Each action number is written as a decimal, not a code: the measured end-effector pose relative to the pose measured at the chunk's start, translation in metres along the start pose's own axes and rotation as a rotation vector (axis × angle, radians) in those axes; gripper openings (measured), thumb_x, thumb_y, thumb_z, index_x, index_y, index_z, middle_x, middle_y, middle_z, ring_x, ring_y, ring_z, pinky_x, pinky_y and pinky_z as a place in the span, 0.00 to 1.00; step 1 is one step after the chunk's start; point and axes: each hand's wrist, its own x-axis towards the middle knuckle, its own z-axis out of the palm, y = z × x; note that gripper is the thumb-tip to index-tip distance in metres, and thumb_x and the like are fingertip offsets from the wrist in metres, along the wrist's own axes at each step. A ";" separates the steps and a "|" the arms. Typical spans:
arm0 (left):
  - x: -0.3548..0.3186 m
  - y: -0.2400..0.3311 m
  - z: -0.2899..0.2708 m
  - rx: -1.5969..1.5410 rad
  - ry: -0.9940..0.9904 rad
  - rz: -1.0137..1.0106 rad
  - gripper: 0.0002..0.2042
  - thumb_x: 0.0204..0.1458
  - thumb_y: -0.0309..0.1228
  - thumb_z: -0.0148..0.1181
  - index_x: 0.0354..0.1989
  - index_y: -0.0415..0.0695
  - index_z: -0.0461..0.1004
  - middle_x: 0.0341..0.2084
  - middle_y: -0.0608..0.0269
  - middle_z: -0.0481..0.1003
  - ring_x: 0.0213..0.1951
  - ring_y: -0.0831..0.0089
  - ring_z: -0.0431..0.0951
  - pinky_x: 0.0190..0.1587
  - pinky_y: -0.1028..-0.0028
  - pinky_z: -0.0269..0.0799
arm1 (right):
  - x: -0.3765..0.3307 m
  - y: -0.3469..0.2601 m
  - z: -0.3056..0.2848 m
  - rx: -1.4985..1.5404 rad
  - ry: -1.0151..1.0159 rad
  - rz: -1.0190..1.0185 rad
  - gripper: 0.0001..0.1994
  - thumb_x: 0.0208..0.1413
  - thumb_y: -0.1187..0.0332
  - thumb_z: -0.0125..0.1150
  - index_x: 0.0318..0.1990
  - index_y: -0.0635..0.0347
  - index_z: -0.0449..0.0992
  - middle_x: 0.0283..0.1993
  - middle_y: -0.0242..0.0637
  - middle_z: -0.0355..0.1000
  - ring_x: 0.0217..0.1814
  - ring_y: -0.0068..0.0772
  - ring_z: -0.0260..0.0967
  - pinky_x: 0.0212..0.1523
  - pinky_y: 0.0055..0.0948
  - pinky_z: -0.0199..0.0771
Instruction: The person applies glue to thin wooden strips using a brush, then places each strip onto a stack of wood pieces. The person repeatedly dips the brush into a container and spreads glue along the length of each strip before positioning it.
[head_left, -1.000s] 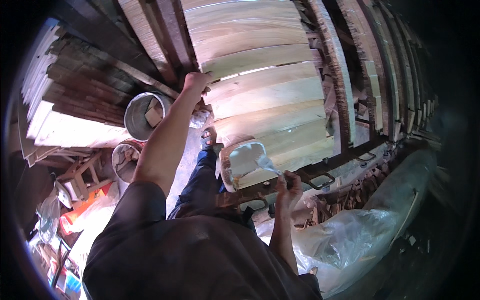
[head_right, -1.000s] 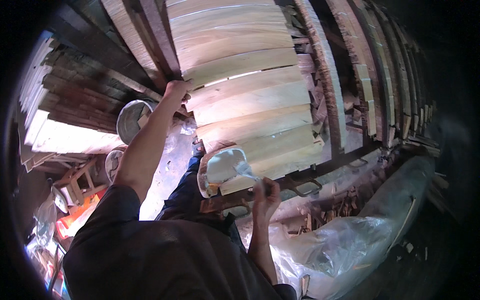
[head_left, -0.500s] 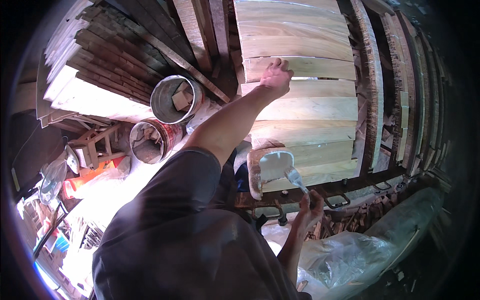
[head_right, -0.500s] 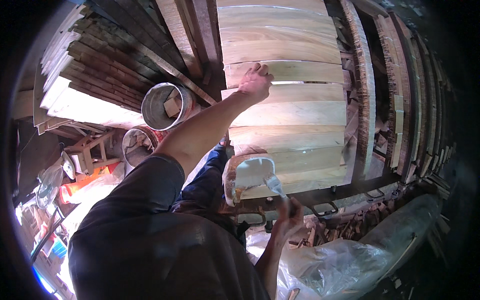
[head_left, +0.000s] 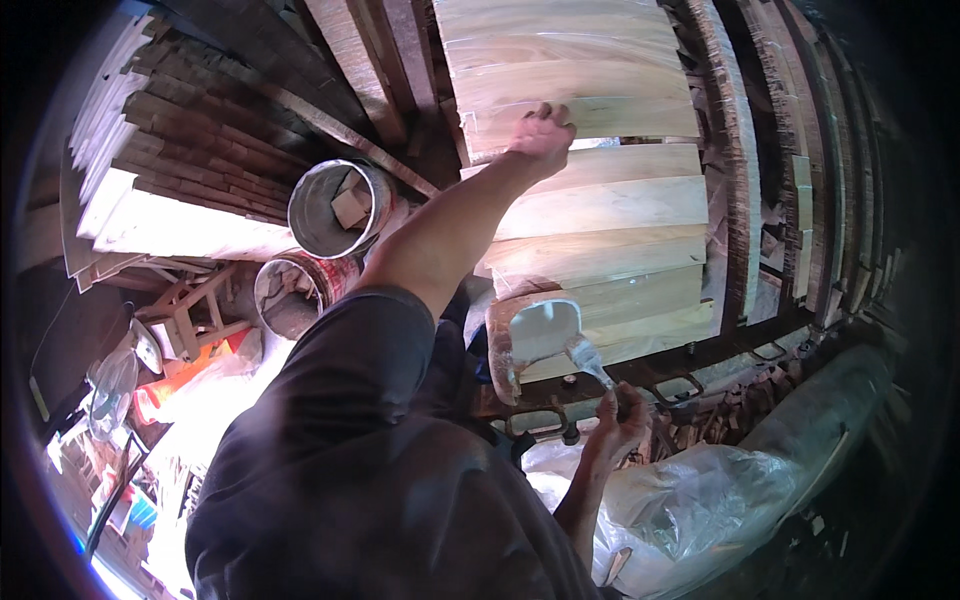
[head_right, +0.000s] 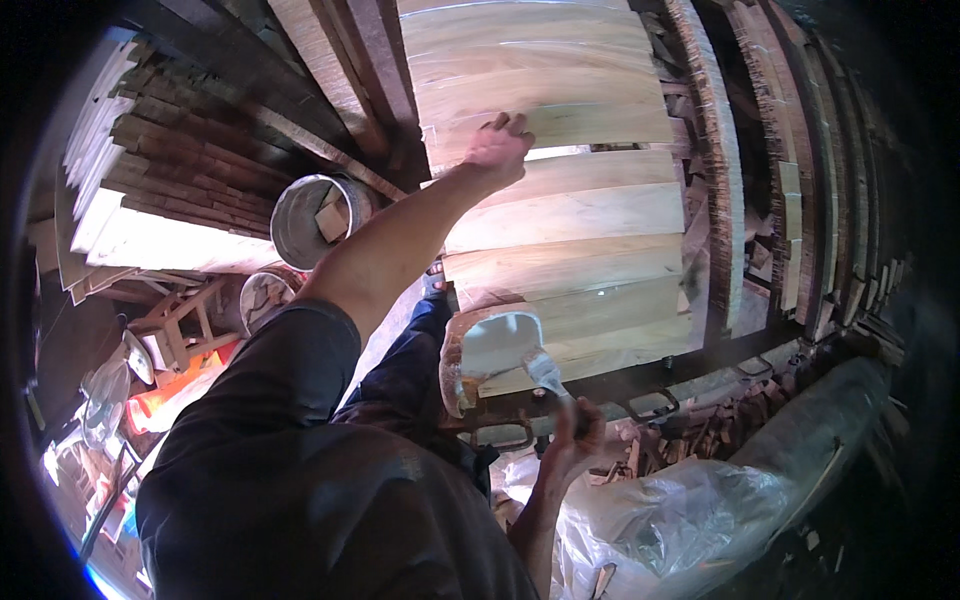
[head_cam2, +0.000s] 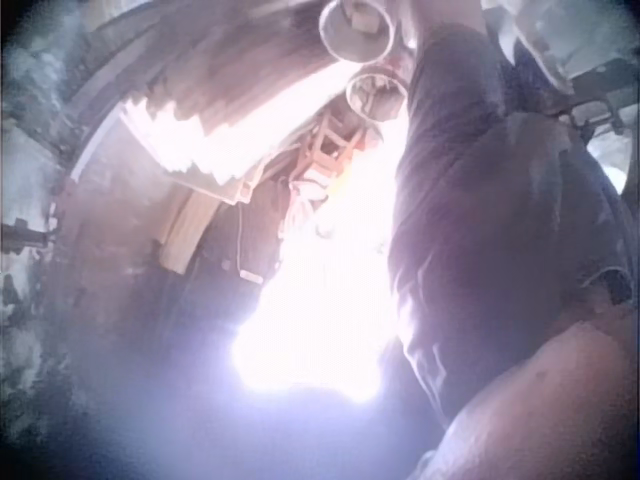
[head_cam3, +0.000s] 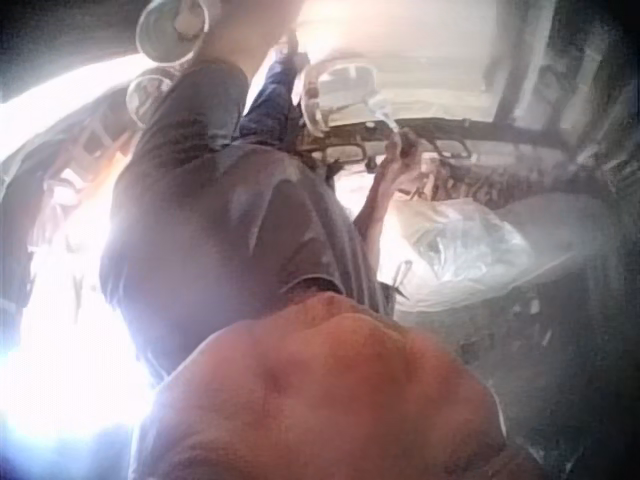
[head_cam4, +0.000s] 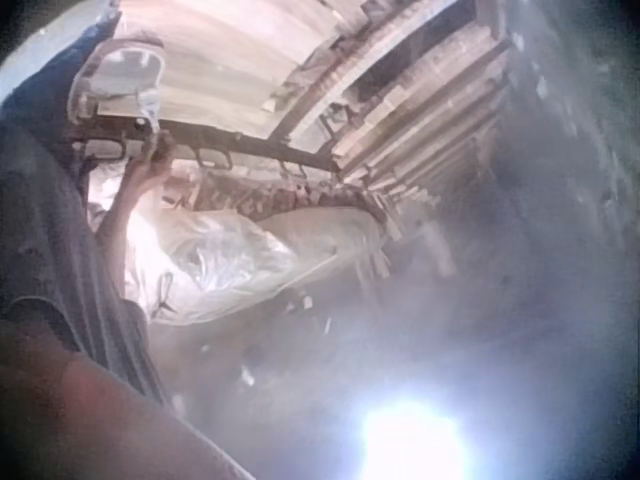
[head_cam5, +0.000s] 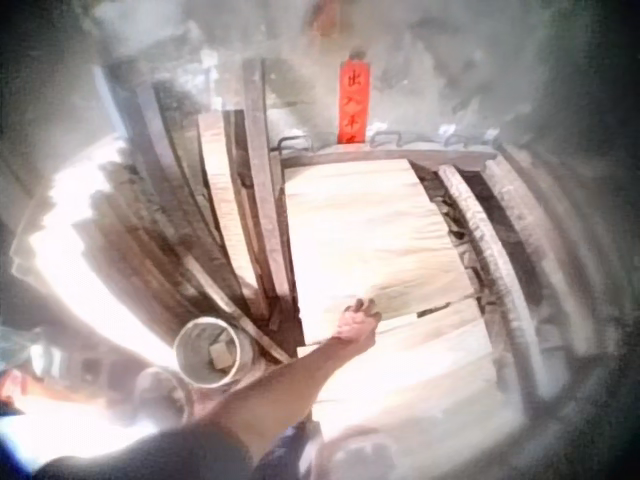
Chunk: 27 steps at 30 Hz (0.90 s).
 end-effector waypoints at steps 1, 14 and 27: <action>-0.002 0.002 0.001 -0.012 0.014 -0.016 0.14 0.42 0.27 0.57 0.40 0.43 0.77 0.48 0.52 0.70 0.52 0.53 0.70 0.50 0.58 0.73 | -0.002 0.002 -0.001 0.009 0.002 0.006 0.10 0.54 0.78 0.64 0.44 0.64 0.76 0.32 0.29 0.70 0.30 0.17 0.63 0.29 0.17 0.64; -0.065 0.041 0.000 -0.100 -0.088 -0.246 0.36 0.40 0.29 0.62 0.64 0.48 0.59 0.57 0.45 0.63 0.59 0.48 0.62 0.62 0.51 0.56 | -0.023 -0.023 0.016 0.023 -0.069 0.080 0.09 0.56 0.75 0.64 0.44 0.63 0.76 0.38 0.33 0.75 0.38 0.21 0.71 0.38 0.21 0.72; -0.065 0.056 -0.051 -0.045 -0.089 -0.110 0.14 0.43 0.26 0.58 0.40 0.38 0.76 0.48 0.51 0.69 0.53 0.56 0.69 0.54 0.59 0.70 | -0.044 -0.015 -0.007 0.069 -0.121 -0.035 0.11 0.55 0.79 0.64 0.46 0.64 0.75 0.36 0.29 0.72 0.33 0.15 0.65 0.34 0.16 0.66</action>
